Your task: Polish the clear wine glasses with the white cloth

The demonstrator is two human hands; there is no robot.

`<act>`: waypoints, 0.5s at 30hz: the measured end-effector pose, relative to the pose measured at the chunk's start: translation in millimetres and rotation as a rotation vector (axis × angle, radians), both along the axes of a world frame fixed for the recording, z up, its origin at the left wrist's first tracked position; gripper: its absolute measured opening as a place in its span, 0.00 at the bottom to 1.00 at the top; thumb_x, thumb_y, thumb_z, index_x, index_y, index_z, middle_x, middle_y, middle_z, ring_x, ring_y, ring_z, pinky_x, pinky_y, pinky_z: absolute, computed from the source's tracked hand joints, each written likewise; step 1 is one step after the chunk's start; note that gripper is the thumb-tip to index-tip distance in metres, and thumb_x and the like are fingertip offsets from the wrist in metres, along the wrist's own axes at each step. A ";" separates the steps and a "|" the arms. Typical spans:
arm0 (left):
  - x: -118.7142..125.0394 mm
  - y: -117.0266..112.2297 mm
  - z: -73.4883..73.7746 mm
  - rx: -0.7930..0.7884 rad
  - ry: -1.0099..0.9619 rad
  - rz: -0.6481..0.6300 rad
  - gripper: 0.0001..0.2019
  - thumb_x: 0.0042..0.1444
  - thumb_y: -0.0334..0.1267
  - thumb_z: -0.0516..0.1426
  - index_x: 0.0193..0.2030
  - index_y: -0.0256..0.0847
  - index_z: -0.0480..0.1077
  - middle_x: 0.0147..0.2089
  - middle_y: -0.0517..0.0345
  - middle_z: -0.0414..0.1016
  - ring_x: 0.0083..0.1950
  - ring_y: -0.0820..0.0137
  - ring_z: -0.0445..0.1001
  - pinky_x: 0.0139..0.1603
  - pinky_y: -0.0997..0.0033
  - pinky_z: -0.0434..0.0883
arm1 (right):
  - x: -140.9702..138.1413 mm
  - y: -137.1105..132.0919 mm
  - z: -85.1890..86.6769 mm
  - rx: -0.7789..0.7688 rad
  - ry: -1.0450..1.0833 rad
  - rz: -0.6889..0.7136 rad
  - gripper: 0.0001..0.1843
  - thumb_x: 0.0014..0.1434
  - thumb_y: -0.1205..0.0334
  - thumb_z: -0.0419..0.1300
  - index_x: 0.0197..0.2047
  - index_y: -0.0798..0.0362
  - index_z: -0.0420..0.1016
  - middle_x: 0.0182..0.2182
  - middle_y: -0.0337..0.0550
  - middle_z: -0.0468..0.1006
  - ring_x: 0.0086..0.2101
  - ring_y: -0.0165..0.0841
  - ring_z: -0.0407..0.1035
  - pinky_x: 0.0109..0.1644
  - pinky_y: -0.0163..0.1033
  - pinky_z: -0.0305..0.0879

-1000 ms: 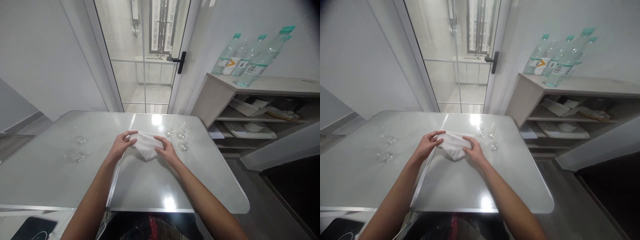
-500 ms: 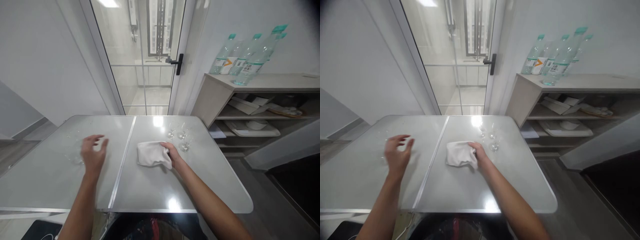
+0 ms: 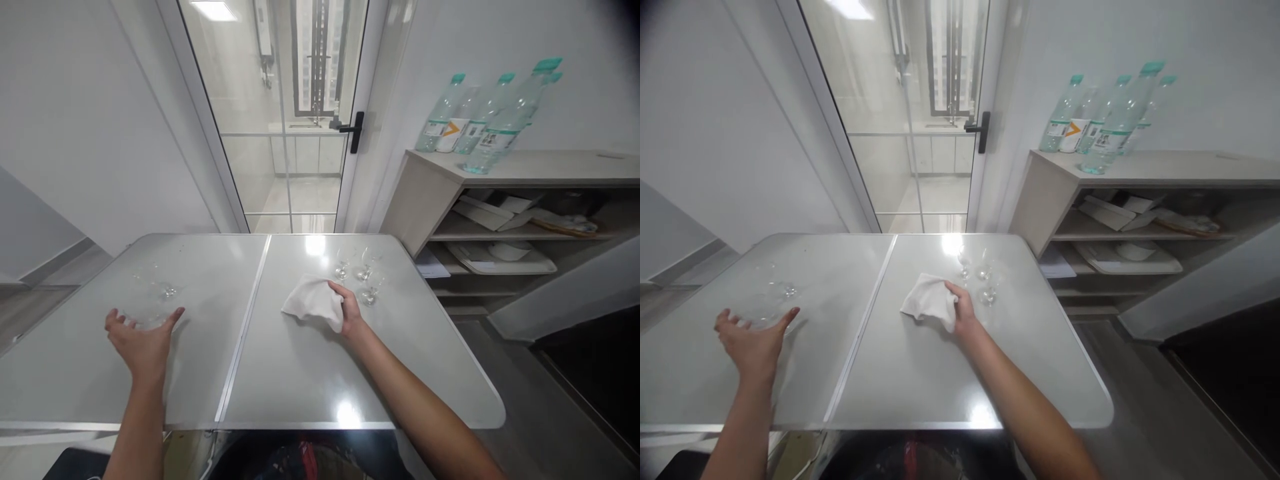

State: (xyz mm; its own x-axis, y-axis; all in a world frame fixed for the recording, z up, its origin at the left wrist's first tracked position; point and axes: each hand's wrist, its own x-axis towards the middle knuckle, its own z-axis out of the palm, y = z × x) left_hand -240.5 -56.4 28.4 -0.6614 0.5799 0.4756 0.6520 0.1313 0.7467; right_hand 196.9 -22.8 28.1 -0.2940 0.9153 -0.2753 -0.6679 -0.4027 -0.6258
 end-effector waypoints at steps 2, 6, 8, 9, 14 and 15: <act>2.1 2.1 -3.2 -0.022 -0.098 0.038 0.50 0.37 0.53 0.76 0.63 0.49 0.54 0.59 0.50 0.69 0.59 0.46 0.74 0.62 0.36 0.70 | 1.4 0.0 0.7 -0.007 0.014 -0.001 0.15 0.56 0.49 0.66 0.40 0.50 0.78 0.32 0.47 0.84 0.38 0.48 0.81 0.43 0.50 0.78; 0.1 4.1 -9.5 -0.085 -0.178 0.045 0.37 0.45 0.50 0.71 0.56 0.44 0.57 0.44 0.55 0.75 0.45 0.57 0.79 0.55 0.48 0.75 | 0.8 0.3 1.1 -0.086 0.057 0.001 0.16 0.57 0.48 0.65 0.42 0.51 0.79 0.33 0.48 0.85 0.39 0.49 0.81 0.44 0.52 0.78; -3.2 4.8 -11.4 -0.122 -0.145 0.051 0.27 0.50 0.49 0.67 0.51 0.43 0.61 0.38 0.57 0.75 0.42 0.59 0.79 0.52 0.52 0.75 | -0.4 0.1 1.3 -0.103 0.067 -0.012 0.16 0.57 0.49 0.65 0.42 0.51 0.79 0.33 0.48 0.85 0.39 0.49 0.81 0.44 0.52 0.78; -4.4 5.0 -11.7 -0.140 -0.114 0.063 0.23 0.52 0.49 0.66 0.48 0.42 0.63 0.36 0.57 0.75 0.40 0.59 0.78 0.51 0.53 0.74 | -1.0 -0.2 1.6 -0.107 0.068 -0.018 0.16 0.57 0.49 0.65 0.43 0.51 0.79 0.33 0.48 0.85 0.39 0.49 0.80 0.44 0.53 0.78; 13.8 8.8 -3.8 -0.068 -0.025 -0.022 0.21 0.55 0.50 0.64 0.50 0.41 0.68 0.34 0.59 0.76 0.38 0.61 0.79 0.46 0.61 0.74 | -2.8 -1.8 4.7 -0.083 0.058 -0.007 0.18 0.57 0.47 0.66 0.44 0.51 0.79 0.33 0.48 0.84 0.40 0.50 0.80 0.44 0.53 0.77; 24.9 10.9 -0.1 -0.030 -0.018 -0.103 0.21 0.56 0.50 0.63 0.52 0.41 0.69 0.34 0.59 0.77 0.37 0.62 0.79 0.45 0.63 0.74 | -3.6 -1.6 4.9 -0.065 0.048 -0.024 0.18 0.56 0.47 0.67 0.44 0.50 0.78 0.33 0.47 0.84 0.40 0.49 0.80 0.44 0.52 0.77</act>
State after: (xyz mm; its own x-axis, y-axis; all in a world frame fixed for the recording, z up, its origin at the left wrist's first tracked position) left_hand -215.6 -45.5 28.3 -0.6061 0.6591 0.4453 0.6498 0.0874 0.7551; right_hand 193.4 -24.5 33.1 -0.2864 0.9029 -0.3206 -0.7065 -0.4250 -0.5659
